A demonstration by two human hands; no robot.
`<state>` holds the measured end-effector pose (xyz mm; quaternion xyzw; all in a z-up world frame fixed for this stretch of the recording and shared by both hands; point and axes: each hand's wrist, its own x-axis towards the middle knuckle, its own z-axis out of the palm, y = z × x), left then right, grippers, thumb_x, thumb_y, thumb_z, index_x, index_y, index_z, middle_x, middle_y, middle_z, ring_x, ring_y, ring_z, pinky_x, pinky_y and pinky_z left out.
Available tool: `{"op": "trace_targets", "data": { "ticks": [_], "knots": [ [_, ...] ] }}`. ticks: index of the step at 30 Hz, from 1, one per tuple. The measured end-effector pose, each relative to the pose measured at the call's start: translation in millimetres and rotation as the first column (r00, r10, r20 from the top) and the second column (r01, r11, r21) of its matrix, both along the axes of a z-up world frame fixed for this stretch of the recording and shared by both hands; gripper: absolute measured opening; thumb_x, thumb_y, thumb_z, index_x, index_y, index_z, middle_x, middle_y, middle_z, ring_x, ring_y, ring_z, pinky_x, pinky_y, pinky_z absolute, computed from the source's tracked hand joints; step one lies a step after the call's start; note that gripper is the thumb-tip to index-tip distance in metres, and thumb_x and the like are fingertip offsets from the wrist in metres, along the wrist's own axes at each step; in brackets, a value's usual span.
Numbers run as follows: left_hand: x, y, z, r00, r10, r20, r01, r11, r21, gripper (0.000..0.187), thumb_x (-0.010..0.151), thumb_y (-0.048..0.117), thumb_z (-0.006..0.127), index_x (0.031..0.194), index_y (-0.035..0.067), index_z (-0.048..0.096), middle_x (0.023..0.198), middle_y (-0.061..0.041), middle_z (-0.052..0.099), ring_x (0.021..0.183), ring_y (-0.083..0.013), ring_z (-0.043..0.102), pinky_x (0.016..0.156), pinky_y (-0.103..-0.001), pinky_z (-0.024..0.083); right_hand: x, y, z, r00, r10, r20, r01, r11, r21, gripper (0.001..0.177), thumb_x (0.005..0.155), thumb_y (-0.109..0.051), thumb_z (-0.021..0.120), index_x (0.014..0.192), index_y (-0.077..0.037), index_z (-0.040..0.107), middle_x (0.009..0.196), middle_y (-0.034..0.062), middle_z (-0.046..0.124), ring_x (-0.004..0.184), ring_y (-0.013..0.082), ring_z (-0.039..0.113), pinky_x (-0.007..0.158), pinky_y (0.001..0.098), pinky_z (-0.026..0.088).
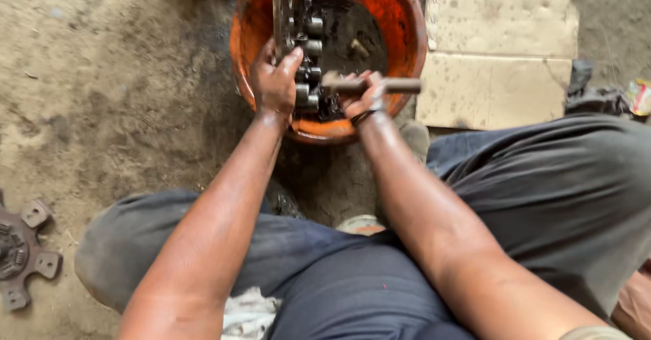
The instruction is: The person scrubs a circular metal mechanical part with a wire brush while it is submerged in a basin of dark liquid. They then use a metal rod to tap and dislodge debris from the part's holes and surfaces.
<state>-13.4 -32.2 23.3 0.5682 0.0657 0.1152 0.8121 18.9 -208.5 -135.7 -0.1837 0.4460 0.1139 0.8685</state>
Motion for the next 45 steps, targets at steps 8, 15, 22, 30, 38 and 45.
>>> {"op": "trace_targets", "data": {
  "ticks": [8, 15, 22, 30, 38, 45],
  "knots": [
    [-5, 5, -11, 0.978, 0.135, -0.158, -0.100, 0.972, 0.215, 0.013, 0.092, 0.007, 0.072, 0.105, 0.003, 0.071, 0.094, -0.002, 0.070, 0.087, -0.0144, 0.065, 0.086, -0.031, 0.053, -13, -1, -2, 0.975, -0.205, -0.085, 0.203, 0.978, -0.041, 0.012, 0.082, -0.024, 0.063, 0.085, -0.014, 0.056, 0.080, 0.0074, 0.064, 0.071, 0.0270, 0.067, 0.066, 0.0513, 0.060],
    [-10, 12, 22, 0.996, 0.034, -0.079, -0.017, 0.980, 0.198, 0.011, 0.090, 0.011, 0.067, 0.099, 0.013, 0.073, 0.094, 0.000, 0.071, 0.092, -0.0140, 0.066, 0.092, -0.033, 0.051, -4, 19, -17, 0.989, -0.138, 0.055, 0.125, 0.971, 0.202, 0.012, 0.085, -0.018, 0.064, 0.089, -0.012, 0.054, 0.082, 0.0092, 0.059, 0.071, 0.0259, 0.063, 0.068, 0.0452, 0.061],
    [-12, 4, 27, 0.972, 0.143, -0.186, -0.086, 0.955, 0.283, 0.003, 0.089, 0.012, 0.071, 0.087, 0.013, 0.069, 0.083, 0.001, 0.067, 0.085, -0.0141, 0.065, 0.088, -0.034, 0.053, 6, -50, -17, 0.951, -0.307, 0.032, 0.305, 0.951, 0.048, 0.010, 0.085, -0.021, 0.059, 0.085, -0.013, 0.053, 0.083, 0.0084, 0.061, 0.074, 0.0265, 0.064, 0.070, 0.0468, 0.062],
    [-2, 2, 26, 0.994, 0.067, -0.088, -0.055, 0.990, 0.131, 0.009, 0.088, 0.005, 0.070, 0.094, 0.011, 0.072, 0.088, 0.003, 0.067, 0.085, -0.0107, 0.062, 0.085, -0.029, 0.049, 2, 26, -17, 0.996, -0.078, 0.033, 0.073, 0.989, 0.129, 0.013, 0.086, -0.026, 0.060, 0.082, -0.014, 0.057, 0.079, 0.0060, 0.063, 0.075, 0.0280, 0.066, 0.068, 0.0484, 0.061],
    [1, 3, 8, 0.986, 0.122, -0.115, -0.109, 0.988, 0.113, 0.008, 0.090, 0.003, 0.074, 0.098, 0.004, 0.070, 0.089, -0.001, 0.067, 0.086, -0.0123, 0.062, 0.086, -0.029, 0.049, 12, -43, -6, 0.940, -0.340, 0.030, 0.340, 0.940, -0.021, 0.008, 0.087, -0.018, 0.060, 0.082, -0.013, 0.056, 0.079, 0.0080, 0.062, 0.075, 0.0255, 0.064, 0.069, 0.0468, 0.060],
    [9, -6, 0, 0.997, 0.034, -0.065, -0.036, 0.999, -0.023, 0.022, 0.090, 0.000, 0.070, 0.112, 0.000, 0.066, 0.097, -0.004, 0.070, 0.087, -0.0118, 0.065, 0.080, -0.028, 0.055, -17, 37, -23, 0.998, -0.048, 0.042, 0.042, 0.988, 0.148, 0.008, 0.091, -0.018, 0.060, 0.087, -0.011, 0.059, 0.086, 0.0106, 0.061, 0.083, 0.0267, 0.063, 0.077, 0.0512, 0.061]
  ]
}}
